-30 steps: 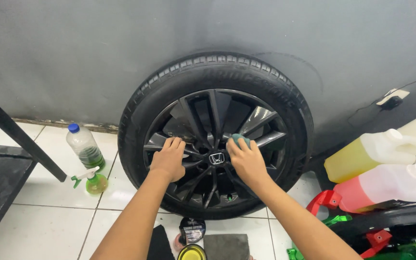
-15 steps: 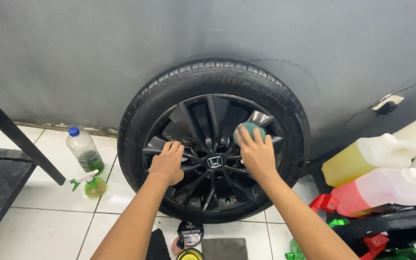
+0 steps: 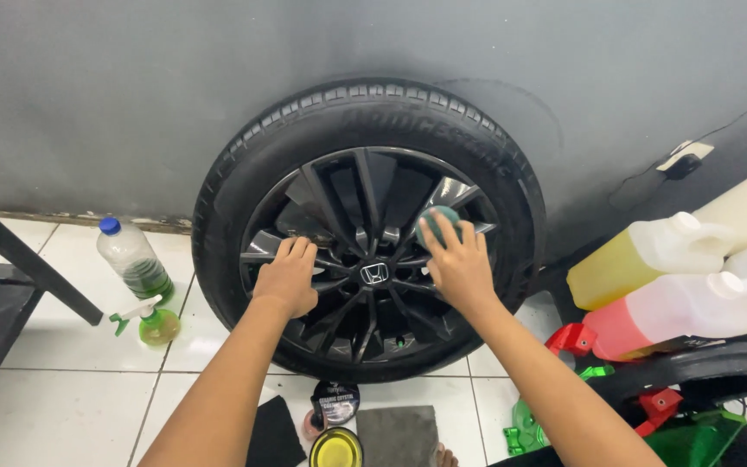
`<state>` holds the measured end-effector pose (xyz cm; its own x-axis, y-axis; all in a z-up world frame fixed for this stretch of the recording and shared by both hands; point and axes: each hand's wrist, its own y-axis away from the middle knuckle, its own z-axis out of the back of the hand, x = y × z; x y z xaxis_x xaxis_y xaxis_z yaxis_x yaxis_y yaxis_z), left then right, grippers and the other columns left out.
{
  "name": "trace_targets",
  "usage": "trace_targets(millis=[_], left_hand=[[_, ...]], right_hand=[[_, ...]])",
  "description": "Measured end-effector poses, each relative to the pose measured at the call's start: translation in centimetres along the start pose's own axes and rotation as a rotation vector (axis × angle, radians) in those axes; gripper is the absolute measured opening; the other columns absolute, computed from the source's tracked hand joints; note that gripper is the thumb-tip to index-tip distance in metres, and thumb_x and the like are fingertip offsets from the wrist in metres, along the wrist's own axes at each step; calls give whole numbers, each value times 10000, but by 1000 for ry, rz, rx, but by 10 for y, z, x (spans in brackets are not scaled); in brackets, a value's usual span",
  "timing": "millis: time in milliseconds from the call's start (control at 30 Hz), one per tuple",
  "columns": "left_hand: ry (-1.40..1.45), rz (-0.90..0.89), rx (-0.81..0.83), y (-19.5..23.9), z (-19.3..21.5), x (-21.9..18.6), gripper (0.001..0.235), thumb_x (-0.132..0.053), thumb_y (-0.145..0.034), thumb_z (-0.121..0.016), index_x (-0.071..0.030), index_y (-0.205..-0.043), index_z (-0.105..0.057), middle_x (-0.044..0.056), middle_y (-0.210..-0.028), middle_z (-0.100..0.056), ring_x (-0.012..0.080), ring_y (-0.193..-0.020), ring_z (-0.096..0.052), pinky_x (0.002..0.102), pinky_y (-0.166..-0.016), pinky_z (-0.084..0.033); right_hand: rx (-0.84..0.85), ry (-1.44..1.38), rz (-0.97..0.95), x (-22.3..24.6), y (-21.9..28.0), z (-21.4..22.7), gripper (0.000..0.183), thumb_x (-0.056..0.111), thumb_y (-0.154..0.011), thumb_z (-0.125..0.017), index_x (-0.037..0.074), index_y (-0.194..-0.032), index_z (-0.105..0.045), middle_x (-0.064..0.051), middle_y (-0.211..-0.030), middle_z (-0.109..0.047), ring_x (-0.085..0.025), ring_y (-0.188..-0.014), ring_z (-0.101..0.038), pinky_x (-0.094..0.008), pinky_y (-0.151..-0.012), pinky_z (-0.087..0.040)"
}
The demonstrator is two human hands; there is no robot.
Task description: The person cleans a car wheel using a green sponge and a cleaning solution. They scrub the spokes and rim of the wheel, occasionally dipping the sponge into a yellow container on the floor to reload the cleaning agent.
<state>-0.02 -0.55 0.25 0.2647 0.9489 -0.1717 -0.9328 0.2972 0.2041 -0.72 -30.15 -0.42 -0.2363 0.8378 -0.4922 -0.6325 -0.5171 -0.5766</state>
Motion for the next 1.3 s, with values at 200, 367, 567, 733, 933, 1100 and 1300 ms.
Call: trace_targets(millis=[200, 367, 567, 733, 933, 1100, 1300], left_hand=[[-16, -2, -2, -1, -3, 2, 692, -87, -826, -542, -127, -1504, -410, 53, -1592, -379, 262, -1531, -244, 506, -995, -571], [-6, 1, 2, 1, 0, 0, 677, -102, -846, -546, -123, -1506, -399, 46, -1593, -373, 250, -1537, -230, 501, -1008, -566], [-26, 2, -2, -1, -3, 2, 662, -131, -859, -564, -134, -1501, -404, 36, -1597, -372, 241, -1539, -228, 499, -1013, -564], [-32, 11, -7, -3, -5, 3, 701, -103, -828, -547, -141, -1511, -395, 32, -1598, -372, 235, -1535, -233, 484, -993, -577], [-23, 5, -14, 2, -1, 2, 698, -105, -822, -561, -138, -1504, -418, 26, -1581, -403, 233, -1532, -250, 486, -992, -579], [-29, -1, -3, -1, -2, 4, 714, -117, -815, -550, -146, -1513, -408, 18, -1597, -385, 230, -1534, -242, 490, -1001, -577], [-40, -6, -17, -1, -1, 4, 736, -94, -794, -534, -134, -1519, -418, 19, -1598, -403, 219, -1537, -249, 482, -990, -584]], right_hand=[[298, -206, 184, 8, 12, 5, 477, 212, -803, -614, 193, -1277, -672, -68, -1327, -561, -319, -1064, -574, -369, -737, -460], [240, 6, -139, -15, 14, 11, 435, 233, -712, -632, 189, -1121, -773, -91, -1145, -633, -332, -1024, -578, -411, -751, -446], [254, 48, -141, 7, 17, 5, 510, 231, -694, -652, 92, -1178, -737, -123, -1140, -615, -373, -1037, -558, -449, -775, -425], [340, -136, 79, 5, 25, -1, 552, 243, -732, -622, 136, -1269, -696, -113, -1253, -590, -373, -1131, -558, -434, -797, -454], [181, 100, -268, -21, 29, 10, 479, 240, -771, -650, 135, -1231, -731, -124, -1157, -569, -309, -1000, -554, -382, -738, -461], [316, -70, 6, -3, 34, -3, 535, 202, -767, -649, 112, -1294, -679, -154, -1223, -563, -344, -1028, -578, -383, -757, -504], [145, -108, -433, -16, 33, -2, 531, 139, -803, -693, 9, -1315, -647, -196, -1167, -543, -392, -1001, -624, -418, -762, -592]])
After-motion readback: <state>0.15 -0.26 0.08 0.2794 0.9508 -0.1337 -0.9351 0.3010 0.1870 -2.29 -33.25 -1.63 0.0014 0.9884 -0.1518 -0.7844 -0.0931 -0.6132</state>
